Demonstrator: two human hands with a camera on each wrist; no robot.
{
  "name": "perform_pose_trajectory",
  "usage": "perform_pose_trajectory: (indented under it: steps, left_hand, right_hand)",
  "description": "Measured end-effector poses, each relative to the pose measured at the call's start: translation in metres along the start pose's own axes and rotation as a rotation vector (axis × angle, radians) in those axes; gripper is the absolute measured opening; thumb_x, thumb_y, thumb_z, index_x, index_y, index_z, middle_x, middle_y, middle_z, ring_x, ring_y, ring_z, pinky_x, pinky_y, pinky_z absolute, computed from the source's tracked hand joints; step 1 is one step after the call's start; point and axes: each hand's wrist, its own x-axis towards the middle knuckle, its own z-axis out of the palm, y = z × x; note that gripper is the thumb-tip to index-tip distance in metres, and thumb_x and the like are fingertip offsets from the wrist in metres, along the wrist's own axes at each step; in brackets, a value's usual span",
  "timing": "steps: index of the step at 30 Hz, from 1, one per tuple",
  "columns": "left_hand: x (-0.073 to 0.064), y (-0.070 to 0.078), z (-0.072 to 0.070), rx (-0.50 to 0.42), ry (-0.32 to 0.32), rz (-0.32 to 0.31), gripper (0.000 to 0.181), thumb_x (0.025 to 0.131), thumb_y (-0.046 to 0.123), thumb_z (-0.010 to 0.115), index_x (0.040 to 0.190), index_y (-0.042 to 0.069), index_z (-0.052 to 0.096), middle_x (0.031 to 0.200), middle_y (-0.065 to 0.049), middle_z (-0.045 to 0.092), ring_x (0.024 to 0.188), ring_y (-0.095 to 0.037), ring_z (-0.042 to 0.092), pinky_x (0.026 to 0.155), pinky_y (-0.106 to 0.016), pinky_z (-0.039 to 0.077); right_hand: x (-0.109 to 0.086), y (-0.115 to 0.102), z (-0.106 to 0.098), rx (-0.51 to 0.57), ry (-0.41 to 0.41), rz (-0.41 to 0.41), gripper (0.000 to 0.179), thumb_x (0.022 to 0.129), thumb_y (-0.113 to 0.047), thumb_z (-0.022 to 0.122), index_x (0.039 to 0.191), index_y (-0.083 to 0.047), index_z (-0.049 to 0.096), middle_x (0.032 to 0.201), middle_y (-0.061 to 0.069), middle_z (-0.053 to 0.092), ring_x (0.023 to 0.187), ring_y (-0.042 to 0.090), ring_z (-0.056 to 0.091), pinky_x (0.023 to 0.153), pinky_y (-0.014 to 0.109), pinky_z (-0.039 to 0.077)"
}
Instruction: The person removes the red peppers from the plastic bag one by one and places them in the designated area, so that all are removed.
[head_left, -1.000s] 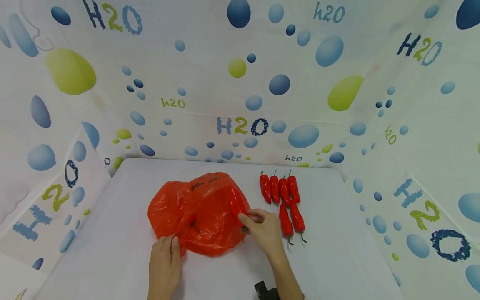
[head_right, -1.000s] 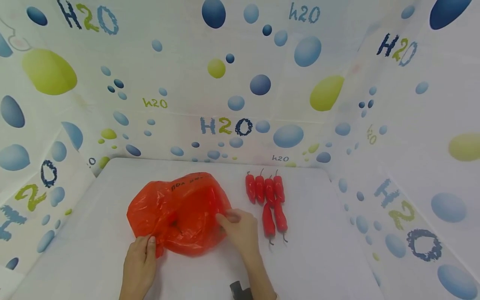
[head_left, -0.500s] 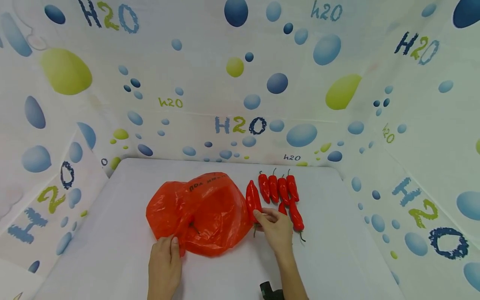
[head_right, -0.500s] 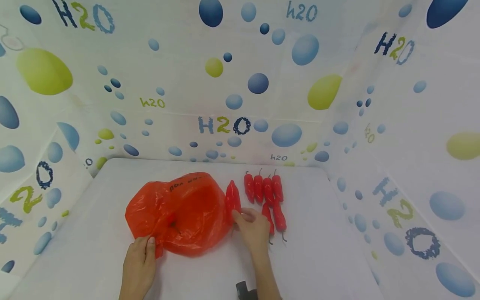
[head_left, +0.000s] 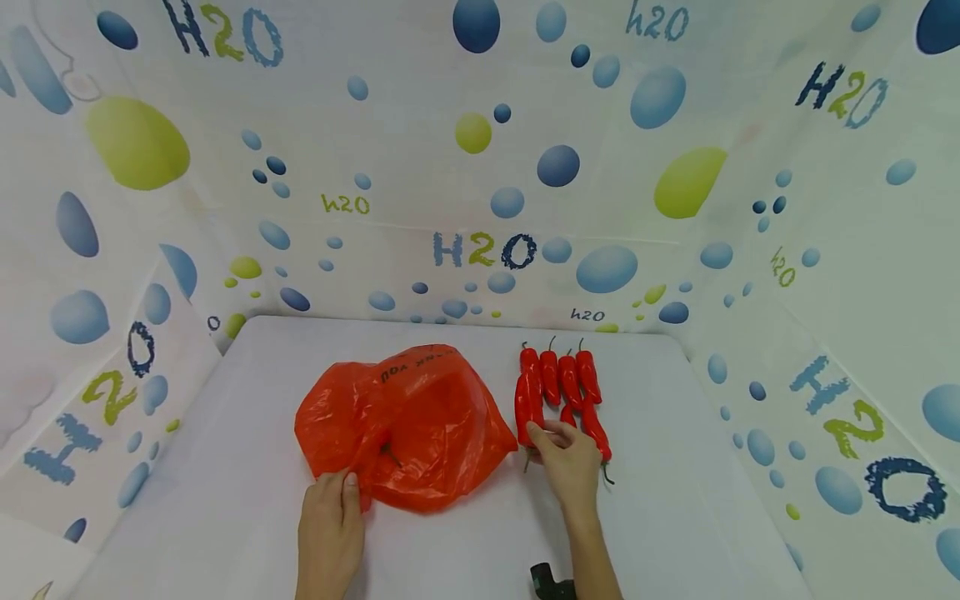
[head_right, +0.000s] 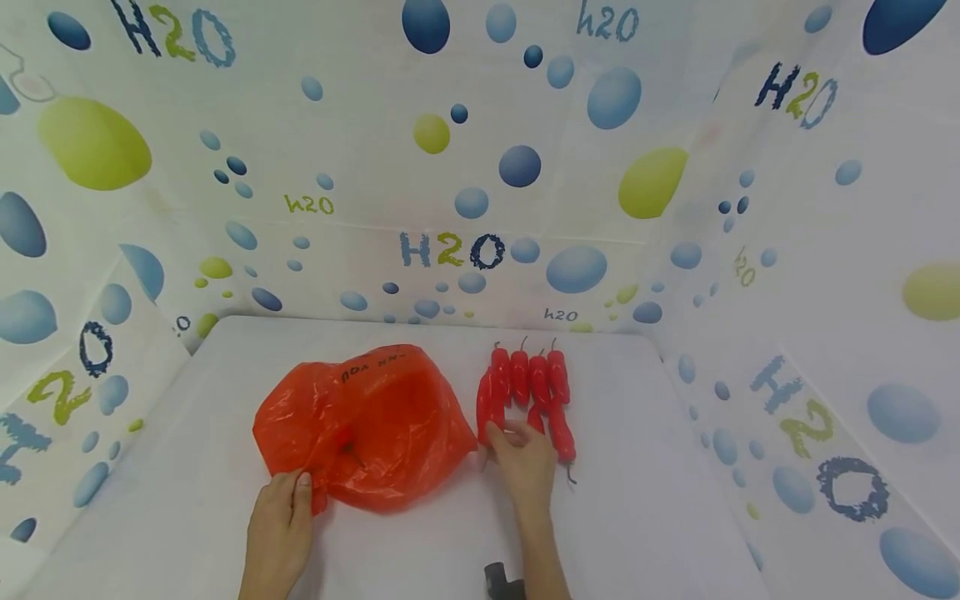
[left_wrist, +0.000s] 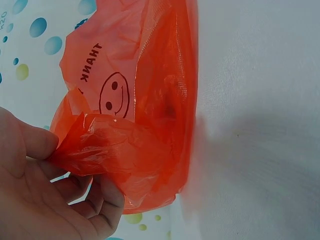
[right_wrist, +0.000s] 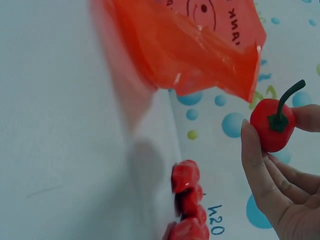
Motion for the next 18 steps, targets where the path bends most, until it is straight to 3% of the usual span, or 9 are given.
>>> perform_pose_trajectory:
  steps: [18]
  left_hand:
    - [0.001,0.001,0.002,0.023,-0.040,-0.020,0.041,0.113,0.023,0.041,0.128,-0.009,0.063,0.105,-0.015,0.060,0.099,-0.033,0.050,0.085,-0.047,0.043]
  right_hand:
    - [0.012,0.029,-0.008,-0.157,0.092,0.005,0.036,0.092,-0.029,0.082,0.111,0.001,0.077,0.083,0.011,0.076,0.065,0.018,0.073,0.061,0.027,0.057]
